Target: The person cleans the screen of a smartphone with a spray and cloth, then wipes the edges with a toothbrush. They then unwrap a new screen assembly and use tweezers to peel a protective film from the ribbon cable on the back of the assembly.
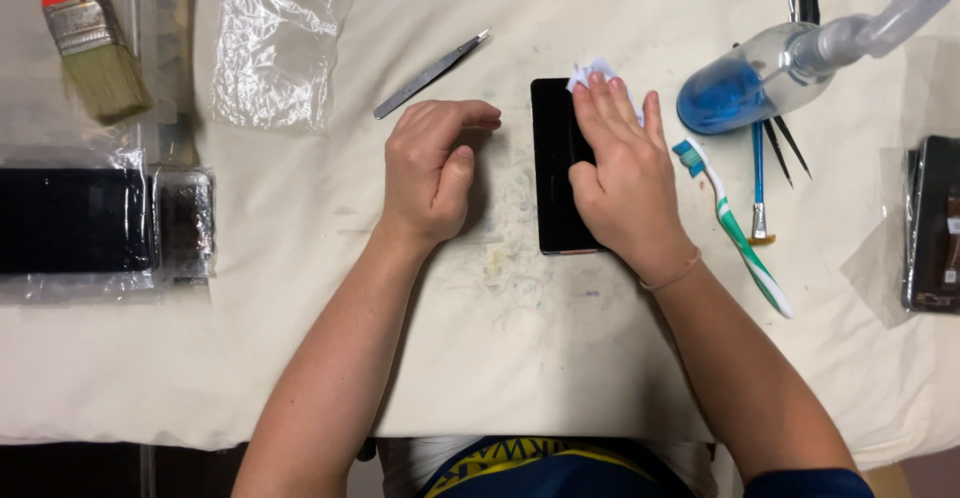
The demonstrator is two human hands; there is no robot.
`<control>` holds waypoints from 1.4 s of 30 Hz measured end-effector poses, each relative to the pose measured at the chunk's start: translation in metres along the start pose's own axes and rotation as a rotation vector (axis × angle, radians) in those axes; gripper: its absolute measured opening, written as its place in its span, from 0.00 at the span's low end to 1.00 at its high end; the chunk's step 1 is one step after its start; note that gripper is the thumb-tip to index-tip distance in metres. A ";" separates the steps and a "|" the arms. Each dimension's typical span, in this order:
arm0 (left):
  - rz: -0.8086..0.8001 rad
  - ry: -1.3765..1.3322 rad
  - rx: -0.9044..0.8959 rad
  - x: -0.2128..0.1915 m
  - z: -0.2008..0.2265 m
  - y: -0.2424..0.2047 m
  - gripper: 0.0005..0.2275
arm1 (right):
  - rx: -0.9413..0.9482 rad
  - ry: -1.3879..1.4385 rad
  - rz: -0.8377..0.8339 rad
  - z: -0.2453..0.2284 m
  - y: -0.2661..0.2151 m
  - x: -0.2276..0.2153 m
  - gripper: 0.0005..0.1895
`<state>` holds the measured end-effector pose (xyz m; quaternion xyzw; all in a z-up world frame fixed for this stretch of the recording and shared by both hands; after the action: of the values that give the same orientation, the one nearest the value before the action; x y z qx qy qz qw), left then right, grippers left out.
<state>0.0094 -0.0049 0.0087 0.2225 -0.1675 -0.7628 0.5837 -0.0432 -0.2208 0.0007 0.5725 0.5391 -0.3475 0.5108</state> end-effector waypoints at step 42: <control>-0.013 0.139 -0.023 -0.004 0.001 -0.010 0.17 | -0.201 0.021 -0.114 -0.043 -0.070 -0.023 0.42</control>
<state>0.0016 0.0019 0.0054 0.2695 -0.1163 -0.7509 0.5916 -0.1215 -0.1926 0.0182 0.4905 0.6084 -0.3142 0.5390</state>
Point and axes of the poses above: each hand's wrist, its own y-axis towards the middle knuckle, its own x-axis out of the palm, z = x × y, the point moved 1 cm from there along y, towards the middle knuckle, and after that the axes turned 15 degrees about -y, right-handed, at the moved point
